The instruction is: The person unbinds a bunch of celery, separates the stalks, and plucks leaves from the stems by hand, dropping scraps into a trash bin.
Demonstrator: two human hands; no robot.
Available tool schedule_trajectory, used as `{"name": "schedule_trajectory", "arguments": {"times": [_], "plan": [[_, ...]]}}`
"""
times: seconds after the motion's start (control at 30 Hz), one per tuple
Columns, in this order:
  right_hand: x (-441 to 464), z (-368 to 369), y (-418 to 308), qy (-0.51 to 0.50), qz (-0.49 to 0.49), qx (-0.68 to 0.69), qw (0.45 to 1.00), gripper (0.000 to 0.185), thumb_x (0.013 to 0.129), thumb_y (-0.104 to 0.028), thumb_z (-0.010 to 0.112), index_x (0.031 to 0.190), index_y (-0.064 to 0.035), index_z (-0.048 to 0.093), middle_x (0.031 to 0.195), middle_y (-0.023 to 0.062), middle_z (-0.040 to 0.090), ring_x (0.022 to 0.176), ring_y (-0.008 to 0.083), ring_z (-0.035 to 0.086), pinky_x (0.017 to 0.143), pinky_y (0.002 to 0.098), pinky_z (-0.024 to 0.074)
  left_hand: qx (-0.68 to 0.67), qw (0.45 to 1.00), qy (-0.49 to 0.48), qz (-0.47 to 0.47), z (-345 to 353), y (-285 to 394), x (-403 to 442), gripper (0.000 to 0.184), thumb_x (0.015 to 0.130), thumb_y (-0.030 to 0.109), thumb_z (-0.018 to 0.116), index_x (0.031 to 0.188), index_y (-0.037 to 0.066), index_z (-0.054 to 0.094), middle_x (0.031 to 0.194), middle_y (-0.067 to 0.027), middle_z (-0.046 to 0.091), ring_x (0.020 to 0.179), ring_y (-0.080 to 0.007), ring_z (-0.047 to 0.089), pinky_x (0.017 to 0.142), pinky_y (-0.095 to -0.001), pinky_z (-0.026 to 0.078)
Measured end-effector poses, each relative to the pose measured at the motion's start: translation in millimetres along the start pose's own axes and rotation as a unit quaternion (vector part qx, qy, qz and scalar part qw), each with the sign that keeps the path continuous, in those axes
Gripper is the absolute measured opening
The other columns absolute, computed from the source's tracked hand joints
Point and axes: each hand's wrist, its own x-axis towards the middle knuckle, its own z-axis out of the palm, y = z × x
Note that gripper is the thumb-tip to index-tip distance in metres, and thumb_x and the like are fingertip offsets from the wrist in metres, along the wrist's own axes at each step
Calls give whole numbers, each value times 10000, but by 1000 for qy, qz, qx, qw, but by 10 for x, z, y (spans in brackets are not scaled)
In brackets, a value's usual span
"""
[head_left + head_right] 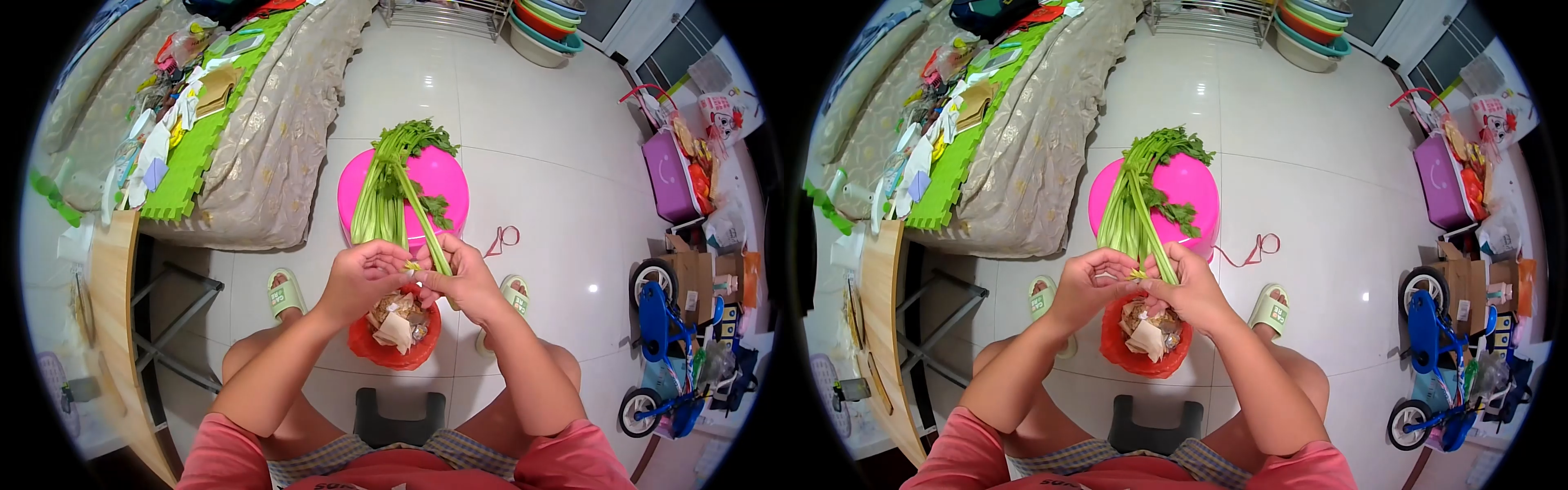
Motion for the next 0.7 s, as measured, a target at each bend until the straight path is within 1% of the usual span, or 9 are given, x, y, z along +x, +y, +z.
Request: {"name": "schedule_trajectory", "arguments": {"times": [0.07,0.2,0.37,0.43,0.47,0.53,0.6,0.67,0.7], "plan": [[4,5,0,2,8,-7,1000,249,803,51,574,1017,4,454,887,66,552,662,128,607,547,233,525,12,1000,-4,19,7,-21,4,162,810,-1,618,964,-34,580,902,-63,609,777,-68,580,671,-191,499],[-3,20,13,-11,-1,-8,1000,259,801,54,572,1027,3,456,910,65,547,693,133,609,552,236,532,-23,999,-24,9,0,46,-18,139,829,-14,589,963,-44,570,890,-59,603,803,-71,577,685,-194,497],[-48,9,-76,-26,2,-6,1000,265,794,57,546,1040,4,461,931,70,538,710,137,605,553,246,539,10,1000,-21,4,-30,10,-18,99,856,-15,554,949,-49,550,905,-53,588,823,-72,566,698,-193,487],[-52,7,-104,-19,-5,28,999,290,758,61,524,1042,9,498,779,34,536,599,117,579,517,246,540,-2,1000,-21,12,-42,-37,-8,110,844,-31,553,953,-44,550,909,-56,587,824,-70,564,697,-190,484],[-44,-4,-92,-20,-5,27,999,290,758,61,524,1042,9,498,779,34,536,599,117,579,517,246,540,-13,999,-23,21,-46,-48,-8,126,833,-47,552,958,-40,549,912,-58,586,824,-67,561,695,-187,480],[-23,-27,-51,-9,0,4,1000,254,793,46,494,1043,11,467,802,89,568,603,122,586,522,246,527,-16,999,-21,30,-36,13,-18,163,813,-59,553,974,-33,549,916,-58,587,818,-69,562,698,-191,479],[-20,1,-48,-4,-1,-15,1000,247,800,41,499,1043,11,468,766,86,573,584,118,582,518,241,522,-18,999,-19,39,1,100,-33,202,793,-72,554,990,-27,549,921,-57,588,811,-71,563,702,-194,478],[-21,26,-45,2,-2,-33,999,240,807,37,504,1043,12,468,730,84,577,565,113,577,514,236,516,148,977,-7,153,45,168,-46,236,765,-76,551,988,-4,567,898,-72,610,781,-100,592,693,-214,485],[-24,35,-42,5,-6,-31,999,226,817,29,506,1039,12,468,729,84,582,567,113,580,513,234,514,148,977,-6,152,44,159,-52,236,765,-76,551,988,-4,567,898,-72,610,781,-100,592,693,-214,485]]}}
